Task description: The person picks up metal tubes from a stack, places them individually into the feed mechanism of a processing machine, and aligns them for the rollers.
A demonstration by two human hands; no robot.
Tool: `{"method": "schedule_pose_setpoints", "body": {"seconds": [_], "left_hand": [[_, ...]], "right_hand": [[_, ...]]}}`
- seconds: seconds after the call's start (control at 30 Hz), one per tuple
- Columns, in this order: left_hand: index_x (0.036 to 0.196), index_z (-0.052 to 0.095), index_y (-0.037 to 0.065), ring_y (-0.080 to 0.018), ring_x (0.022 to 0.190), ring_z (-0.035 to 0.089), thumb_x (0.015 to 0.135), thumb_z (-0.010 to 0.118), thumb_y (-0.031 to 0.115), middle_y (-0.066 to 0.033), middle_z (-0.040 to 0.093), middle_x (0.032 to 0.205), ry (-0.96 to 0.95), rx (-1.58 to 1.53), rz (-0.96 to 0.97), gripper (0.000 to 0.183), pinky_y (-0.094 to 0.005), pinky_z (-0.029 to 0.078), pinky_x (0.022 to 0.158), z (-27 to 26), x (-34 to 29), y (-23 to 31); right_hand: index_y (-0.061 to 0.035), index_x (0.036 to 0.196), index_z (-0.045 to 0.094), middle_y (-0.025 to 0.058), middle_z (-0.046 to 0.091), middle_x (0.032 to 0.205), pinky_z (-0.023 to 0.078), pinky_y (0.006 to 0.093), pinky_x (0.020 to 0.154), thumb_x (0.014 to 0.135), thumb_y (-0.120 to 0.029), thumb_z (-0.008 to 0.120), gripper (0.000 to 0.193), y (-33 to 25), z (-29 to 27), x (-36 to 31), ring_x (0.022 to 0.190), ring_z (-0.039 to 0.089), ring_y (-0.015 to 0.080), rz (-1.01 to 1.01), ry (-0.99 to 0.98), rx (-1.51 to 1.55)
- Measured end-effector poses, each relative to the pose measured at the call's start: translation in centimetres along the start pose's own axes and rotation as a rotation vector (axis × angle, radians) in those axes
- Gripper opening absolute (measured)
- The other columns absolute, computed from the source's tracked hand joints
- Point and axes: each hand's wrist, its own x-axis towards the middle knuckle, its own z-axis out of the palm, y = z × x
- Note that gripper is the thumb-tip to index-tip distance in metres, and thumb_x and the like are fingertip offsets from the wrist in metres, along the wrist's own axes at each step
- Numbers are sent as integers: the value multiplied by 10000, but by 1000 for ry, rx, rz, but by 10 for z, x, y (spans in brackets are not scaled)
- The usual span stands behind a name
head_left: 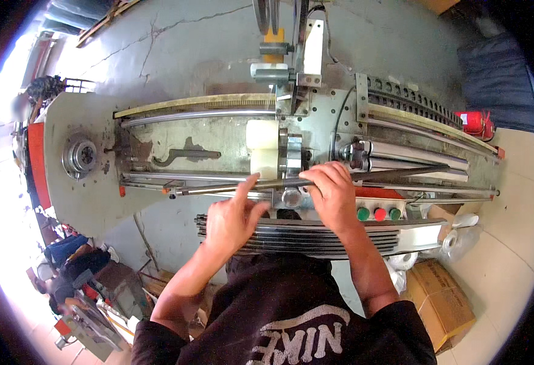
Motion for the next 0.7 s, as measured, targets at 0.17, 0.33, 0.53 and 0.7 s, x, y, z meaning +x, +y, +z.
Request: {"method": "schedule_pose_setpoints", "body": {"seconds": [0.17,0.33,0.53,0.7], "left_hand": [[1386,589,146,-310,681,715,926,723,330,-100,736,757,-57,291,204,513,-413,567,653,-88,11,26],[1130,649,49,-311,734,677,910,741,224,-142,682,853,471,81,534,296,-368,546,692,-118,107,37],[1116,605,-3,-186,798,651,984,688,224,-120,687,903,619,-276,676,276,-325,529,753,-113,193,80],[976,622,25,-124,750,585,991,688,298,-36,647,807,739,-420,680,281,-304,492,707,-121,224,76]], "right_hand": [[-106,1017,726,76,685,1017,467,445,955,723,-7,762,312,1,1,-7,1005,621,312,29,-27,-13],[-105,1019,726,77,682,1020,470,450,961,721,-21,779,314,0,3,-9,1012,618,311,34,-42,-13],[-105,1021,722,71,682,1018,483,443,950,700,-14,793,341,-1,3,-9,1005,620,310,16,-21,-23],[-111,1007,721,54,685,1007,507,408,911,689,-11,797,341,3,7,-8,1001,624,299,16,-23,-38]]}}
